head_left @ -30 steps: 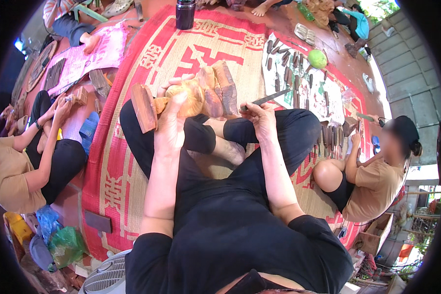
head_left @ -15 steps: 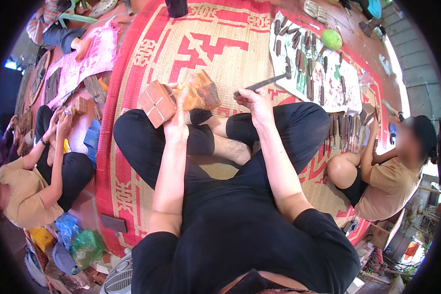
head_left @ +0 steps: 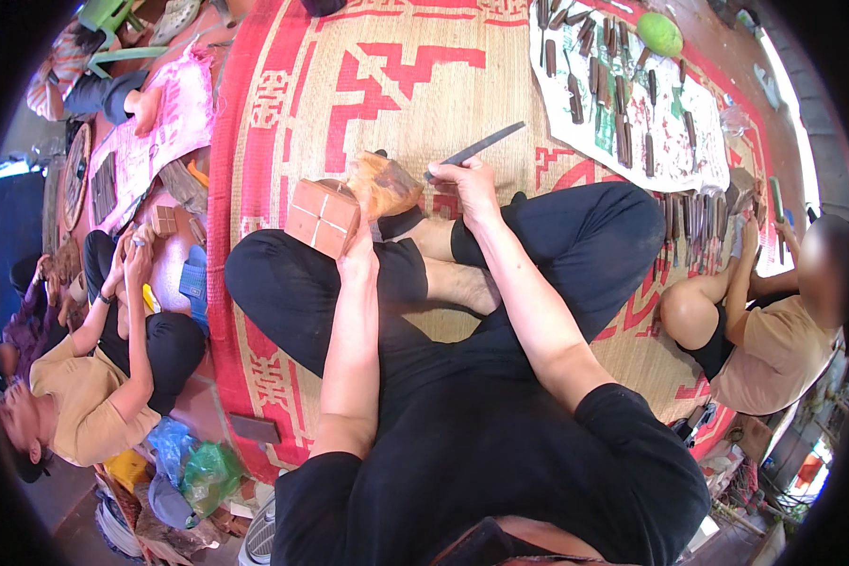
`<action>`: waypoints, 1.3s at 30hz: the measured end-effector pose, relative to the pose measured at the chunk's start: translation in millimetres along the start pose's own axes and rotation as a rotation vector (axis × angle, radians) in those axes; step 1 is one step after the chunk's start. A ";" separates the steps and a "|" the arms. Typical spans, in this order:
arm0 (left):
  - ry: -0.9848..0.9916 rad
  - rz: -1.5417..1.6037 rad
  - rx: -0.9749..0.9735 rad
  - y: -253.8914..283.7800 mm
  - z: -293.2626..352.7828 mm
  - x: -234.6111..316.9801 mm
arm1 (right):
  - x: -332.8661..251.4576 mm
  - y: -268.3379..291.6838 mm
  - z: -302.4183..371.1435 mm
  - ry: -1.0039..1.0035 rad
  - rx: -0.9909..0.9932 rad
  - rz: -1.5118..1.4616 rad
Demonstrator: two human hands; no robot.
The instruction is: The person sits cross-legged on a mat and carves a small block of wood using a knife. They hold the wood in their left hand and use the knife in their right hand to shape the surface, occasionally rotating the block to work on different sides.
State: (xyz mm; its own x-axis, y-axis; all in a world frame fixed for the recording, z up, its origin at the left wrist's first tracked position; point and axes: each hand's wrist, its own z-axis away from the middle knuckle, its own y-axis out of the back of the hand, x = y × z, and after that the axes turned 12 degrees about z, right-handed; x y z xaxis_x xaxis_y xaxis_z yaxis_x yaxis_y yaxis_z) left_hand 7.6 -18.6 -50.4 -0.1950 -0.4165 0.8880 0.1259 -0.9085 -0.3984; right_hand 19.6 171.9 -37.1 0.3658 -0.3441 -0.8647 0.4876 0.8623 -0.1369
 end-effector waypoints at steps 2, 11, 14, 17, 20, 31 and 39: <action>0.049 -0.029 0.054 7.3 -16.7 -6.2 | -2.8 -2.2 0.7 -0.004 -0.007 0.008; -0.137 -0.038 -0.028 -21.4 -0.5 18.1 | 2.4 -9.2 -1.7 0.062 -0.053 0.056; -0.137 -0.026 -0.053 -20.2 0.5 17.9 | -0.2 -8.7 -0.4 0.063 -0.016 -0.008; -0.156 -0.036 -0.053 -21.4 2.1 18.6 | -4.5 -5.0 2.3 0.040 -0.019 0.050; -0.163 -0.046 -0.056 -13.7 -1.5 11.8 | 10.0 -4.1 -6.6 0.053 -0.022 0.086; -0.149 -0.027 -0.050 -13.7 0.6 12.9 | 7.0 -6.9 -4.8 0.167 0.085 0.193; -0.201 -0.033 -0.086 -19.3 1.5 17.8 | 2.2 -15.0 13.9 0.630 0.128 0.652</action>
State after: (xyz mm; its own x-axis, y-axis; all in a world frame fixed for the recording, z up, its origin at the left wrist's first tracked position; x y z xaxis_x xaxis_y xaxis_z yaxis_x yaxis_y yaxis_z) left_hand 3.1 -8.4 -26.6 0.0016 -0.3788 0.9255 0.0376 -0.9248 -0.3786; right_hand 24.1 153.0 -30.2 0.1172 0.4952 -0.8609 0.4340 0.7541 0.4929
